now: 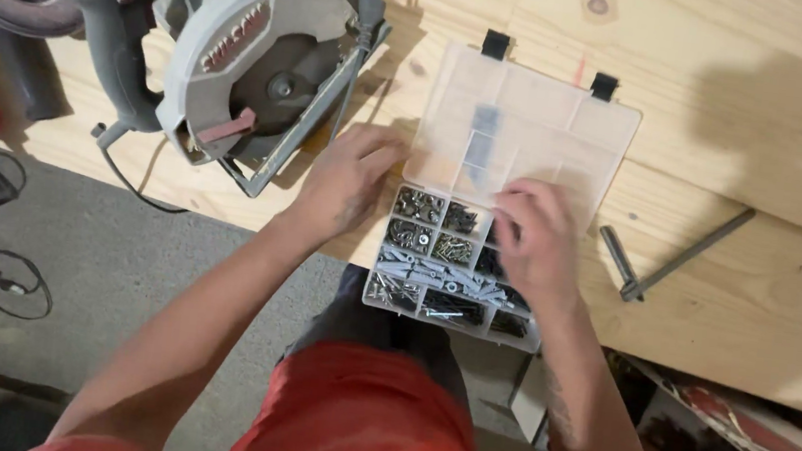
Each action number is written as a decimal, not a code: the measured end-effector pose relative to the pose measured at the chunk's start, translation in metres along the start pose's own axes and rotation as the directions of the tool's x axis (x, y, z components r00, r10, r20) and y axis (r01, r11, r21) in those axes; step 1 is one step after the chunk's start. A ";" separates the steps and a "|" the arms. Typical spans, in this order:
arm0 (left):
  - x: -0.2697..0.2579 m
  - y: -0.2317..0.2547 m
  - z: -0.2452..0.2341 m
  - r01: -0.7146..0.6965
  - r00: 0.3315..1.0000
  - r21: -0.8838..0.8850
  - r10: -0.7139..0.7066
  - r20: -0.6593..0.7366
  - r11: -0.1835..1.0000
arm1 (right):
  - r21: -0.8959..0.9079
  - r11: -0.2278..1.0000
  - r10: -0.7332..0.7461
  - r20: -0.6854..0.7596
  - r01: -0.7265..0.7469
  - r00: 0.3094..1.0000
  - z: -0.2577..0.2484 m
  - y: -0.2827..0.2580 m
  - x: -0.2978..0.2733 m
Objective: Searching for and selecting specific hardware from an organizer to assemble a wooden frame on a workbench.
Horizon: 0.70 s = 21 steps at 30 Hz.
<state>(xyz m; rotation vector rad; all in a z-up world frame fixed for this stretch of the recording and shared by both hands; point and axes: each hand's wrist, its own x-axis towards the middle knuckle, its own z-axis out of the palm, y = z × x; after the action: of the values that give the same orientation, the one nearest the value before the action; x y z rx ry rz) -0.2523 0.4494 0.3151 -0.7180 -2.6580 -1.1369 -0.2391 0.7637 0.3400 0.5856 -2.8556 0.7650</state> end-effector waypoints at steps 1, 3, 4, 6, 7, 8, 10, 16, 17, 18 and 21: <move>-0.012 0.006 -0.004 0.075 0.997 -0.044 -0.076 -0.024 0.996 | 0.047 0.997 -0.072 0.129 0.067 0.989 0.003 -0.014 0.003; -0.039 0.013 0.000 0.173 0.984 -0.068 -0.175 -0.015 0.983 | 0.048 0.981 -0.193 0.177 0.187 0.965 0.023 -0.026 0.012; -0.050 0.016 0.001 0.250 0.968 -0.083 -0.251 -0.005 0.965 | 0.048 0.951 -0.307 0.204 0.304 0.929 0.032 -0.032 0.018; -0.066 0.035 -0.010 0.280 0.960 -0.098 -0.281 0.005 0.955 | 0.030 0.937 -0.343 0.261 0.348 0.902 0.026 -0.049 0.034; -0.074 0.044 -0.016 0.306 0.952 -0.107 -0.305 0.020 0.946 | 0.014 0.921 -0.374 0.310 0.389 0.874 0.025 -0.058 0.042; -0.080 0.048 -0.018 0.326 0.945 -0.107 -0.326 0.015 0.939 | 0.029 0.917 -0.385 0.324 0.397 0.864 0.023 -0.064 0.045; -0.093 0.056 -0.022 0.290 0.954 -0.145 -0.297 -0.027 0.946 | 0.041 0.914 -0.374 0.466 0.403 0.802 0.019 -0.076 0.053; -0.125 0.064 -0.026 0.424 0.893 -0.194 -0.444 -0.073 0.884 | -0.069 0.790 -0.471 0.569 0.609 0.674 -0.004 -0.079 0.072; -0.124 0.070 -0.029 0.439 0.884 -0.198 -0.460 -0.078 0.876 | -0.056 0.784 -0.479 0.579 0.618 0.660 -0.001 -0.074 0.075; -0.123 0.076 -0.033 0.473 0.866 -0.214 -0.496 -0.067 0.855 | -0.053 0.764 -0.506 0.568 0.643 0.649 0.002 -0.071 0.077; -0.133 0.088 -0.018 0.530 0.829 -0.232 -0.556 -0.061 0.816 | -0.024 0.761 -0.506 0.604 0.648 0.617 0.001 -0.085 0.085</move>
<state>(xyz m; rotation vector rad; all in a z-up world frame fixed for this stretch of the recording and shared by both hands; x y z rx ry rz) -0.0946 0.4403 0.3400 0.1286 -2.7326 -1.5448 -0.2829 0.6674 0.3966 1.8548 -2.8176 0.1148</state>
